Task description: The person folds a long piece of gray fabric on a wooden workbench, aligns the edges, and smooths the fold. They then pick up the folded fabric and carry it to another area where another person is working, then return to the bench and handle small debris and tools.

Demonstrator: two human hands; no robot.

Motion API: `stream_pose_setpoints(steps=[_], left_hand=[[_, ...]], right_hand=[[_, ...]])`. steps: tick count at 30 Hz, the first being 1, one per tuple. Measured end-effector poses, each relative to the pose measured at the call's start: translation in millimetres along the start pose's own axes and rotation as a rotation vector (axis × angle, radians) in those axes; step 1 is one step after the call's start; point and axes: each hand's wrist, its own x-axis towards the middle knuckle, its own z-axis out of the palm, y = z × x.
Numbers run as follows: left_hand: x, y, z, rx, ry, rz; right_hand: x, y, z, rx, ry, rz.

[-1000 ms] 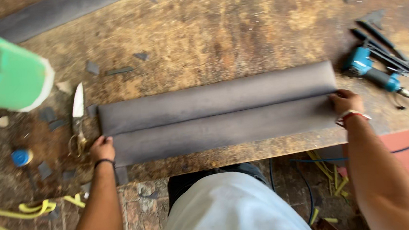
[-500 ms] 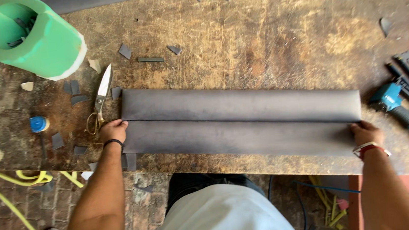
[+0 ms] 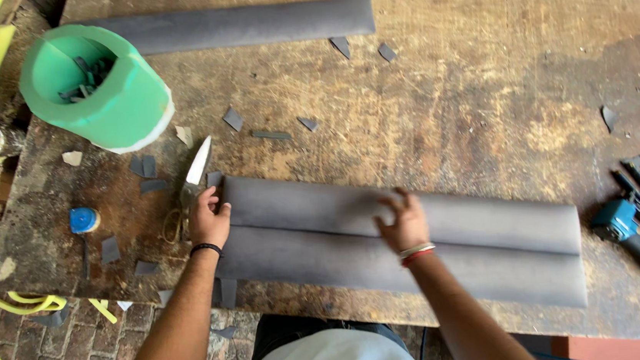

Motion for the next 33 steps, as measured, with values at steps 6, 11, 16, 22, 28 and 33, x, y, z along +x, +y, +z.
stream_pose_setpoints(steps=[6,11,16,22,28,33], left_hand=[[82,-2,-2,-0.056,-0.027,0.182],[189,27,2,-0.091,-0.176,0.225],[306,95,36,0.222,-0.440,0.305],[418,138,83,0.723,-0.607,0.438],[482,135,90,0.966,-0.820,0.292],[481,138,87,1.084,-0.820,0.451]], right_hand=[[73,-132,52,0.311,-0.754,0.501],[100,-152,73,0.712,-0.817,1.048],[103,-153,73,0.629,-0.775,1.129],[99,-151,79,0.426,-0.738,1.130],[99,-145,77,0.453,-0.781,1.201],[94,-145,73,0.460,-0.786,1.190]])
